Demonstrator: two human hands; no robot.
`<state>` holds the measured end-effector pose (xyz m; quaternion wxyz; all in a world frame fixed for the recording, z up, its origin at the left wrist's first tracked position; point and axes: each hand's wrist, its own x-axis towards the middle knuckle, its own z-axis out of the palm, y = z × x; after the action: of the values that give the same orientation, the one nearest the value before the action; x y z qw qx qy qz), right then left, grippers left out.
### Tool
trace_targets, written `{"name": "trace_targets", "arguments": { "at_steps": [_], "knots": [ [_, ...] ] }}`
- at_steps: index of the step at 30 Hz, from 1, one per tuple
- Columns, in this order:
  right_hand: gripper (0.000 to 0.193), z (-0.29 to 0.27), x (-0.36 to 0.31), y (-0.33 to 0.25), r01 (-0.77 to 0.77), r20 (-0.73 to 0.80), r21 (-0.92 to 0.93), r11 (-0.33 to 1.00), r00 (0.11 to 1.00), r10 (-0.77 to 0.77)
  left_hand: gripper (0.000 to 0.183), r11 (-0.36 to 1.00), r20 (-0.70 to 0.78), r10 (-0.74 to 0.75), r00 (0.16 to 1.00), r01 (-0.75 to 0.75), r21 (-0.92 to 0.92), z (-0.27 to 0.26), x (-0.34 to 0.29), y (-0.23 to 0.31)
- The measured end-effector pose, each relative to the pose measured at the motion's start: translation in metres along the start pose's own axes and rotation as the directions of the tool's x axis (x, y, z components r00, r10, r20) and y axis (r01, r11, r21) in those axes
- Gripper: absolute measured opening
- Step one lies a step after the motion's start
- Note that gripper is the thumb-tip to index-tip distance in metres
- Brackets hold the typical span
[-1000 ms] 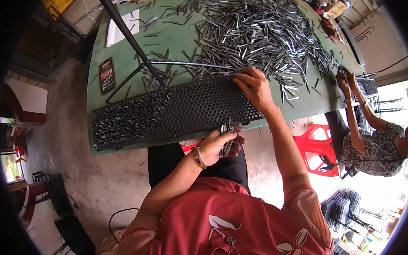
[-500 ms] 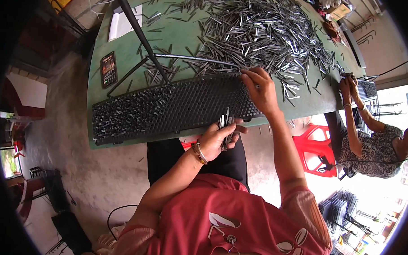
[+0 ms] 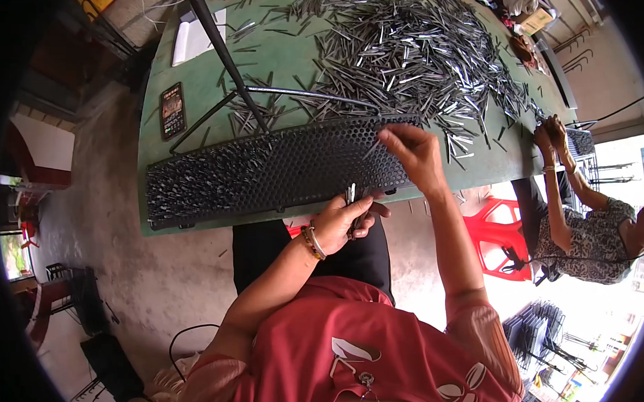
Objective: Picking up small metal pins from a pile and inserting them into a perforated mat for assembly or sorting.
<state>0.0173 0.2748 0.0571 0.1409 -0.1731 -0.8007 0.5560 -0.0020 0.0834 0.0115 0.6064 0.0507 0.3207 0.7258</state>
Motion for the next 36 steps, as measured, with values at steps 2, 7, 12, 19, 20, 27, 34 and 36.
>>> {"name": "trace_targets", "arguments": {
  "at_steps": [2,7,12,19,20,27,34,36],
  "knots": [
    [0.022,0.005,0.014,0.008,0.077,-0.070,-0.018,0.997,0.994,-0.079,0.027,0.997,-0.048,-0.047,0.998,0.043,-0.071,-0.003,0.002,-0.007],
    [0.015,0.012,0.036,0.026,0.397,-0.142,-0.350,0.848,0.873,-0.467,0.025,0.998,-0.118,-0.065,0.991,0.064,-0.016,-0.004,0.000,-0.010],
    [0.015,0.015,0.039,0.043,0.504,-0.003,-0.514,0.694,0.808,-0.589,0.024,0.997,-0.036,-0.066,0.997,0.064,-0.045,-0.006,-0.001,-0.005],
    [0.016,0.019,0.028,0.033,0.550,0.093,-0.640,0.537,0.749,-0.656,0.027,0.987,-0.097,-0.096,0.991,0.082,-0.137,-0.004,-0.004,-0.003],
    [0.016,0.018,0.021,0.029,0.516,0.028,-0.474,0.713,0.819,-0.574,0.028,0.991,-0.085,-0.069,0.994,0.059,-0.116,-0.005,-0.003,-0.002],
    [0.021,0.009,-0.026,0.005,-0.141,0.392,0.087,0.986,0.915,0.096,0.027,0.991,-0.074,0.092,0.993,-0.084,0.106,0.003,-0.004,0.008],
    [0.022,0.001,-0.036,0.014,-0.325,0.299,0.297,0.898,0.925,0.235,0.028,0.988,-0.066,0.094,0.993,-0.085,0.126,0.014,-0.001,0.004],
    [0.024,-0.005,-0.034,0.016,-0.301,0.239,0.351,0.887,0.944,0.226,0.028,0.986,-0.076,0.087,0.993,-0.075,0.148,0.010,0.002,-0.001]
  ]
}}
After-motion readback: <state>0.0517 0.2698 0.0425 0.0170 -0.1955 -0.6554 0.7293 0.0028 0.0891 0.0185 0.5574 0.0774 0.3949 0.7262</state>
